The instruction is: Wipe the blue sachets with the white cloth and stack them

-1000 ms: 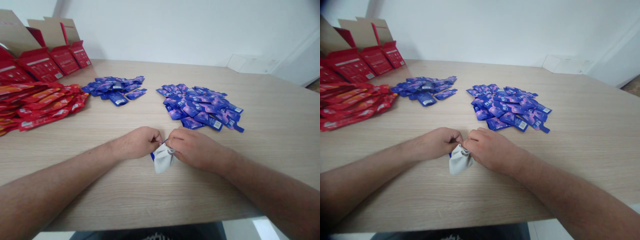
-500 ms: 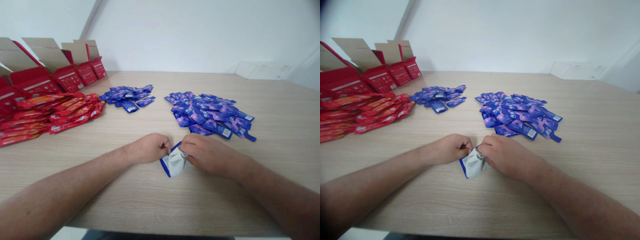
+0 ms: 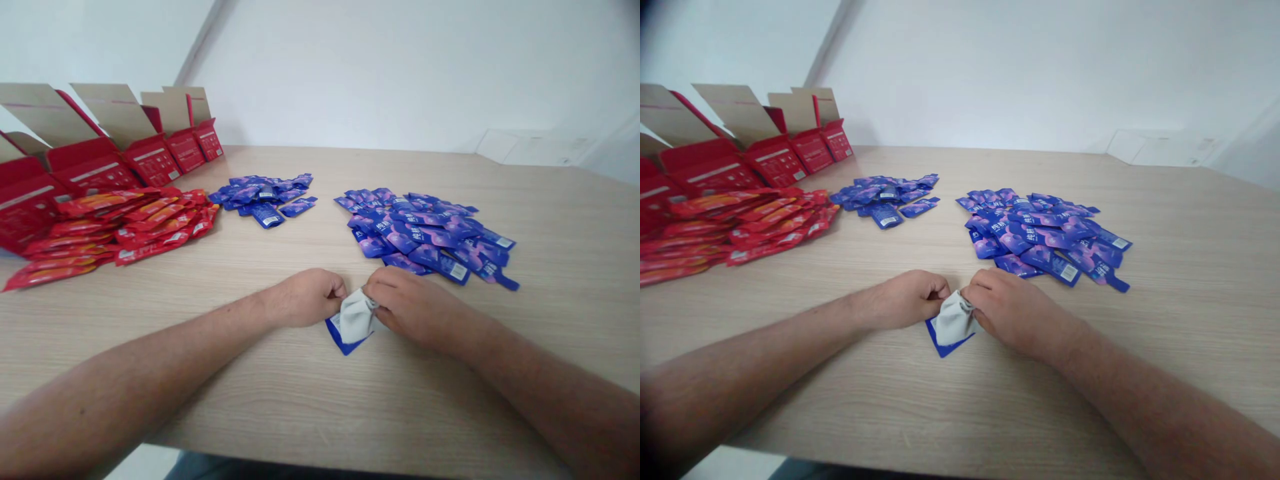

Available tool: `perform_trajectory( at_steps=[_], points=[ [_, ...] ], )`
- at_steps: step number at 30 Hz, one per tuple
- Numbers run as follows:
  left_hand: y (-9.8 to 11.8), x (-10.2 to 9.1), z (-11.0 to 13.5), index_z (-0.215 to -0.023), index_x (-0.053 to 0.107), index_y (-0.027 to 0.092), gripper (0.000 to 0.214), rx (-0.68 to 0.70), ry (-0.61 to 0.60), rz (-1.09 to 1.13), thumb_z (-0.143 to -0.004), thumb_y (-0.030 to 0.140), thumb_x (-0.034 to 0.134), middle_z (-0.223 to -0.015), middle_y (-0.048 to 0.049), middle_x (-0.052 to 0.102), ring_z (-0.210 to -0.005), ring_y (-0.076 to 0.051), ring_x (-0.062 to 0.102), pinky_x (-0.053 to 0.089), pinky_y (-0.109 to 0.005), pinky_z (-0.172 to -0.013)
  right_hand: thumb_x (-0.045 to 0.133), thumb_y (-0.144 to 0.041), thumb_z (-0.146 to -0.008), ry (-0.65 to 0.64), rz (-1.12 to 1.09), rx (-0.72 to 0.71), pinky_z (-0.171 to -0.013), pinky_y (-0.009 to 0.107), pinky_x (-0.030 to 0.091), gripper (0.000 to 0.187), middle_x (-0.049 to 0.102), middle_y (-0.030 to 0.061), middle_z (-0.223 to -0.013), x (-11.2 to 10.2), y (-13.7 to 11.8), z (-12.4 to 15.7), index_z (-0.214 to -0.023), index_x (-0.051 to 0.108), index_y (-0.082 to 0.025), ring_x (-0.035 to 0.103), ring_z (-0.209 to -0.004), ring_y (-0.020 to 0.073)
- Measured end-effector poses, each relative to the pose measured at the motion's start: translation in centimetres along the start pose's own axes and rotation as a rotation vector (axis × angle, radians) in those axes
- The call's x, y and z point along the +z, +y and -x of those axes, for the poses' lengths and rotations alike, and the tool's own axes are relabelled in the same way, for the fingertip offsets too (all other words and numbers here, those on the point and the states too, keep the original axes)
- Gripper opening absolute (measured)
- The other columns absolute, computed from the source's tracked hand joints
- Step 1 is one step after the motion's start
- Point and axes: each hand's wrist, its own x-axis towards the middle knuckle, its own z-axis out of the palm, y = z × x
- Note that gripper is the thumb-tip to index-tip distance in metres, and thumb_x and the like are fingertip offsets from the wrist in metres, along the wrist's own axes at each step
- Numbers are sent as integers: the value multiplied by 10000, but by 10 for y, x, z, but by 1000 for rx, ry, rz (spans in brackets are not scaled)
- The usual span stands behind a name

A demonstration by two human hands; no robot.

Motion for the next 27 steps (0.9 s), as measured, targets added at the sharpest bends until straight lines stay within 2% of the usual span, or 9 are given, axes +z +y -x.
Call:
perform_trajectory(
  at_steps=[4, 7, 10, 13, 17, 19, 22, 24, 27],
  points=[
    [-1, 0, 0, -852, 718, 214, 216, -6, 1, 5, -811, 242, 508, -728, 26, 702, -647, -111, 577, 359, -218, -558, 562, -127, -896, -21, -28, -71, -849, 368, 483, 98, 623, 72, -977, 0, -5, 0, -941, 635, -175, 576, -939, 220],
    [-1, 1, -1, -860, 717, 216, 213, 4, -5, 12, -809, 247, 513, -750, 25, 711, -656, -113, 581, 360, -222, -560, 562, -127, -895, -71, -33, -55, -828, 358, 483, 100, 628, 62, -969, -3, 0, 2, -935, 632, -186, 585, -926, 214],
    [0, 1, 0, -865, 721, 212, 216, 7, 1, 12, -808, 231, 514, -751, 24, 713, -660, -112, 581, 362, -221, -566, 567, -137, -895, -31, 1, 0, -833, 366, 481, 101, 628, 73, -1002, -3, 3, 2, -959, 632, -181, 581, -948, 223],
    [1, 0, 0, -856, 721, 210, 211, -6, 4, 5, -816, 235, 515, -726, 24, 703, -649, -112, 575, 359, -219, -561, 570, -134, -896, 26, 9, -39, -845, 365, 477, 96, 626, 84, -987, 0, -2, -1, -949, 641, -168, 573, -946, 223],
    [0, 0, 0, -869, 723, 214, 214, -5, 1, 3, -816, 238, 517, -757, 22, 714, -670, -115, 587, 366, -217, -567, 559, -142, -910, -43, -27, -90, -819, 348, 473, 92, 625, 65, -941, -2, -5, 0, -923, 642, -179, 581, -911, 209],
    [0, 0, 0, -862, 723, 212, 209, -1, 1, 2, -811, 239, 522, -755, 21, 713, -666, -114, 585, 364, -217, -563, 553, -143, -910, -66, -18, -56, -821, 354, 473, 99, 628, 65, -965, -4, -1, 2, -940, 638, -184, 585, -925, 214],
    [-1, 1, 0, -853, 722, 213, 210, 11, 2, -1, -810, 230, 517, -737, 23, 708, -647, -111, 579, 357, -218, -553, 555, -130, -897, -18, 17, 5, -834, 370, 473, 112, 626, 81, -1004, -3, 1, 1, -962, 635, -175, 579, -948, 230],
    [0, 0, 0, -848, 720, 214, 210, 7, 8, 1, -815, 227, 513, -737, 23, 708, -654, -112, 585, 361, -216, -558, 554, -127, -898, 4, 12, -19, -844, 370, 471, 105, 624, 83, -992, -1, -2, 0, -953, 633, -168, 575, -949, 230],
    [1, 0, 1, -852, 715, 213, 209, -9, 8, 1, -827, 240, 510, -749, 22, 711, -667, -115, 590, 367, -217, -566, 559, -128, -901, -47, -23, -76, -835, 353, 469, 93, 623, 60, -950, -2, -5, 0, -929, 631, -180, 579, -924, 216]
  ],
)
